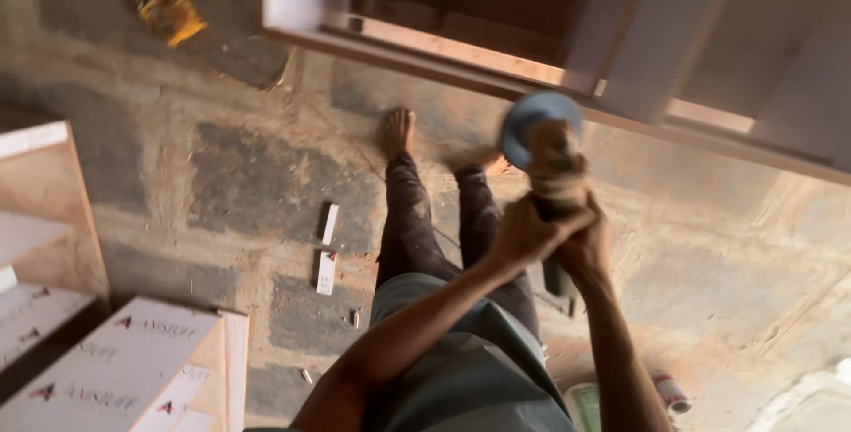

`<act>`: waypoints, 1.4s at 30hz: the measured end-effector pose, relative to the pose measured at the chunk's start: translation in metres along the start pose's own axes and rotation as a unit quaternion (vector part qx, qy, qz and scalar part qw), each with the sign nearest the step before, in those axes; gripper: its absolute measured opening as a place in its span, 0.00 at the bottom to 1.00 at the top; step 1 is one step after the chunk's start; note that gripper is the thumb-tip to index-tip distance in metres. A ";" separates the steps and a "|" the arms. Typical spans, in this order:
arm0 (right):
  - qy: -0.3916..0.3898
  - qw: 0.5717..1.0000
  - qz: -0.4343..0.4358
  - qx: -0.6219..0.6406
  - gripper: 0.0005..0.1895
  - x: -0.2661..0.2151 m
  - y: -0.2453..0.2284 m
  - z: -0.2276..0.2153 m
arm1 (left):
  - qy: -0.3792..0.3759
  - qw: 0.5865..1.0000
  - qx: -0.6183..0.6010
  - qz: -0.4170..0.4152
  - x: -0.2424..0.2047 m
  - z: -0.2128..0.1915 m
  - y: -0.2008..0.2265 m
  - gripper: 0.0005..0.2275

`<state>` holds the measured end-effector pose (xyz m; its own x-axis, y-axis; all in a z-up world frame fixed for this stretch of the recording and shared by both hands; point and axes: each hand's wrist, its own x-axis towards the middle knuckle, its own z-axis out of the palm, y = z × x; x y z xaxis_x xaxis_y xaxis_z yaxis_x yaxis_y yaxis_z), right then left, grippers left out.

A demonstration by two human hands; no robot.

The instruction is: The person uses an angle grinder with a sanding disc to smooth the edges and surfaces of a wooden cabinet frame. They move the tool along the top, sides, and interior edges of the cabinet, generating dust as they work.

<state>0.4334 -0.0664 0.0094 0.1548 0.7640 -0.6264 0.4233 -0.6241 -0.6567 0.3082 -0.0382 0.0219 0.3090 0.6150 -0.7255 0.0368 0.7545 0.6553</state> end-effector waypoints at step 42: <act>0.234 0.934 0.034 0.267 0.26 -0.060 0.144 -0.173 | -0.198 0.920 0.339 0.005 0.056 0.236 -0.026 0.37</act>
<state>0.6390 -0.1741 0.0251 0.5922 0.6287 -0.5041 -0.0874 -0.5717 -0.8158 0.5489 -0.0777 0.0136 0.6299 0.3879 -0.6728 0.5748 0.3498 0.7398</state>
